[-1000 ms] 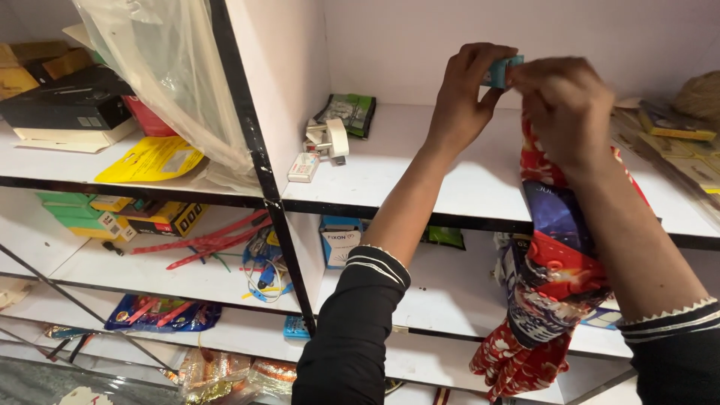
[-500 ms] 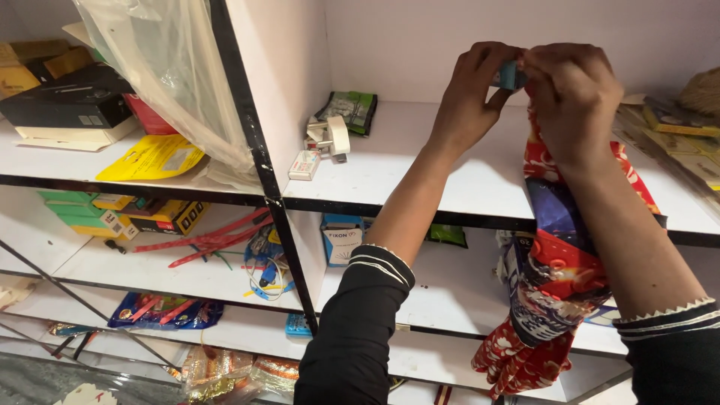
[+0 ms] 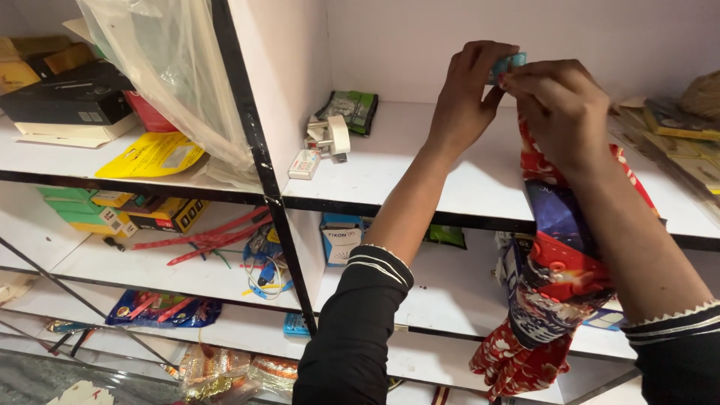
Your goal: Wrapping a small product box with a red floral cloth and placing it on a shelf.
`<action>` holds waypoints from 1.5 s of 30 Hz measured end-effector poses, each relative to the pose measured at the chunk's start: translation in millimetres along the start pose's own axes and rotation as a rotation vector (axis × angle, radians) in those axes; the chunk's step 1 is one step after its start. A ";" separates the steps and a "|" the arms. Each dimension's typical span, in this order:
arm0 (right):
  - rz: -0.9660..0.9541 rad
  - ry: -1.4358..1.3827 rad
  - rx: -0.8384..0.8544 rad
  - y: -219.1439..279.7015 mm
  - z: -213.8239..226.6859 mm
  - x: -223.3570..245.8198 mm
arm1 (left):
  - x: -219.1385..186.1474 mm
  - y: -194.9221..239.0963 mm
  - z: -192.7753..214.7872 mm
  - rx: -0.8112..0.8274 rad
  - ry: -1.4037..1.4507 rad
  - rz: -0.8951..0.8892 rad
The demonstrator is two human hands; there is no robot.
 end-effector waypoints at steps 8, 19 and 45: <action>-0.020 -0.074 -0.027 -15.0 8.9 17.8 | -1.8 1.5 -1.9 -0.007 -0.061 -0.013; 0.076 0.046 -0.003 -26.4 16.8 43.5 | 0.2 3.3 -3.5 -0.037 -0.093 -0.033; 0.054 0.026 -0.153 -6.5 15.4 13.5 | 51.0 -16.9 -24.4 0.276 1.101 0.408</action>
Point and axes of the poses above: each hand's wrist, its own y-axis away from the middle knuckle, its own z-axis out of the back of the hand, x = y × z, the point moved 4 cm from there along -y, towards the middle knuckle, and after that the axes turned 9 degrees about x, right-handed, at the moved point
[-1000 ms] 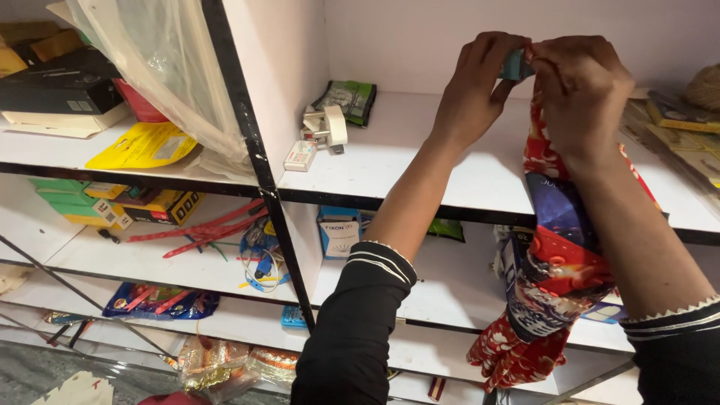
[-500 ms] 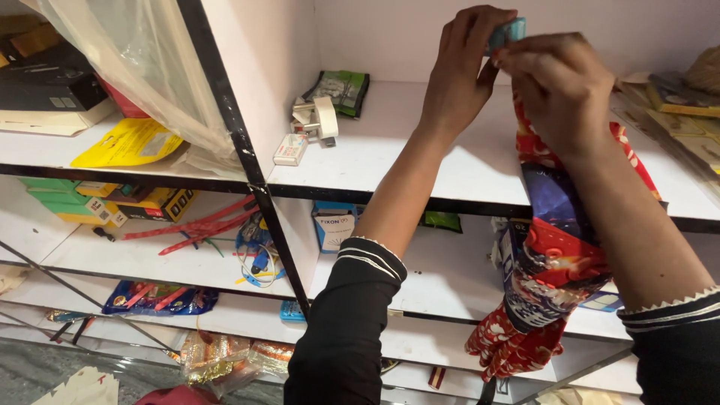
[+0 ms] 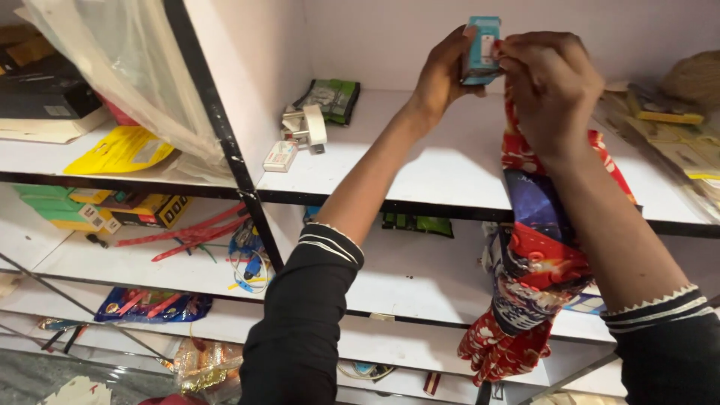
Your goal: Wrapping a small product box with a red floral cloth and placing it on a shelf.
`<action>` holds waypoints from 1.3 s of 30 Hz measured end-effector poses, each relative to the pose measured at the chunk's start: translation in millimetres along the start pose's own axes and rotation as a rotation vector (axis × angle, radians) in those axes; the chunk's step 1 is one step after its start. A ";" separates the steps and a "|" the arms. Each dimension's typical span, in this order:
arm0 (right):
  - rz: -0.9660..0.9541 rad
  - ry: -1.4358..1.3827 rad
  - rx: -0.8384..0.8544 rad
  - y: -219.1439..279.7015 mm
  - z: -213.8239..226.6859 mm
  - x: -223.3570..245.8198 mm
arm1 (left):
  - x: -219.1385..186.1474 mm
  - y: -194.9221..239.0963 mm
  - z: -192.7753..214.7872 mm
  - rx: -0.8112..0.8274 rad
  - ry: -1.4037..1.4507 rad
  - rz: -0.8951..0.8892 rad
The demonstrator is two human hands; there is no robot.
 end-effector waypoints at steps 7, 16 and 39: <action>-0.056 -0.049 0.064 -2.5 -4.3 -2.4 | 15.0 3.3 5.6 0.054 -0.036 0.081; 0.016 -0.032 0.022 -3.1 3.5 6.6 | 0.9 -1.2 20.2 -0.174 0.060 -0.118; 0.060 0.086 0.072 3.6 1.3 7.3 | -11.2 5.9 1.9 -0.128 0.074 -0.107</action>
Point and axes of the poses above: each hand's wrist, its own y-axis away from the middle knuckle, its own z-axis out of the back of the hand, x = y × z, the point moved 4 cm from there along -y, towards the middle knuckle, and after that the axes turned 9 degrees about x, right-handed, at the moved point
